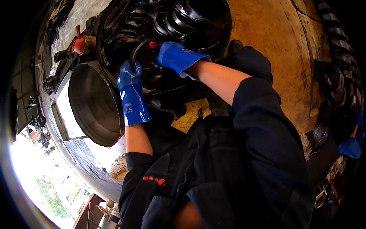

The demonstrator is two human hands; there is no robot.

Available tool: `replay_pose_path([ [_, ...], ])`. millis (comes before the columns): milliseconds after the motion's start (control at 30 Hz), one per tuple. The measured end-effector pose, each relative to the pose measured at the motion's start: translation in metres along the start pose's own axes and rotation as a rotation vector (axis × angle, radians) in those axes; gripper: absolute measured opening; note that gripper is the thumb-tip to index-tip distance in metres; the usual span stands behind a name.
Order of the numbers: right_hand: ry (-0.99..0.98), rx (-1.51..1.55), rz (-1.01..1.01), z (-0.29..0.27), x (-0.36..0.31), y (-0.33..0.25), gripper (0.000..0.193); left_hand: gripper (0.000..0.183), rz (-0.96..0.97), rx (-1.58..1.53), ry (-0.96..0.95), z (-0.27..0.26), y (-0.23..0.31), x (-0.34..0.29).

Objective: The person cleans oily metal rings using a red handheld tool and places them into a large metal container.

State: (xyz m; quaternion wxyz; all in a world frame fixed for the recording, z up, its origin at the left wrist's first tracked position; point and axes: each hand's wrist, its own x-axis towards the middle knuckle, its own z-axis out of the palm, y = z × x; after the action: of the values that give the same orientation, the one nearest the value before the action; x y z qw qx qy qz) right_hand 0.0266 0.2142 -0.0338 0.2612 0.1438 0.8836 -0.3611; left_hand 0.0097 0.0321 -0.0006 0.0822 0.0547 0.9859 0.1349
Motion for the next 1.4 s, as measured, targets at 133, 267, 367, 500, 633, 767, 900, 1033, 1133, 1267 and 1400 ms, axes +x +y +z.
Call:
replay_pose_path([
  [133,-0.175,0.445,-0.228,-0.005,-0.023,0.01,0.031,0.039,-0.059,-0.032,-0.014,-0.007,-0.005,-0.006],
  [267,0.202,0.307,-0.574,-0.002,-0.031,0.019,0.032,0.038,-0.047,-0.095,0.025,-0.01,-0.011,-0.006],
  [367,0.35,0.206,-0.815,0.012,-0.017,0.036,0.042,0.037,-0.011,-0.118,0.084,-0.004,0.0,-0.005],
  [500,-0.097,0.317,-0.374,0.011,-0.019,0.018,0.027,0.037,-0.019,-0.111,0.098,-0.007,-0.008,-0.004],
  [633,-0.02,-0.017,-0.253,0.0,-0.029,-0.014,0.021,0.037,-0.052,-0.112,0.076,-0.011,-0.01,-0.003],
  [767,0.272,-0.313,-0.515,0.022,0.004,0.006,0.024,0.037,-0.014,-0.056,0.127,-0.008,-0.012,-0.002],
  [900,0.512,-0.189,-0.814,0.053,0.024,0.012,0.038,0.037,-0.072,-0.026,0.043,-0.014,-0.023,-0.001],
  [1033,0.118,0.586,-0.895,0.072,0.05,0.028,0.05,0.038,-0.066,0.048,-0.082,-0.011,-0.003,0.004],
  [1133,0.264,0.052,-0.716,0.064,0.034,0.008,0.046,0.036,-0.075,0.114,-0.015,-0.012,-0.02,0.0],
  [1267,0.206,-0.115,-0.413,0.034,0.009,0.001,0.033,0.035,-0.068,0.018,0.017,-0.015,-0.01,-0.007],
  [1400,0.055,0.085,-0.13,0.012,-0.017,-0.01,0.033,0.034,-0.009,0.012,0.12,-0.004,-0.008,-0.006],
])
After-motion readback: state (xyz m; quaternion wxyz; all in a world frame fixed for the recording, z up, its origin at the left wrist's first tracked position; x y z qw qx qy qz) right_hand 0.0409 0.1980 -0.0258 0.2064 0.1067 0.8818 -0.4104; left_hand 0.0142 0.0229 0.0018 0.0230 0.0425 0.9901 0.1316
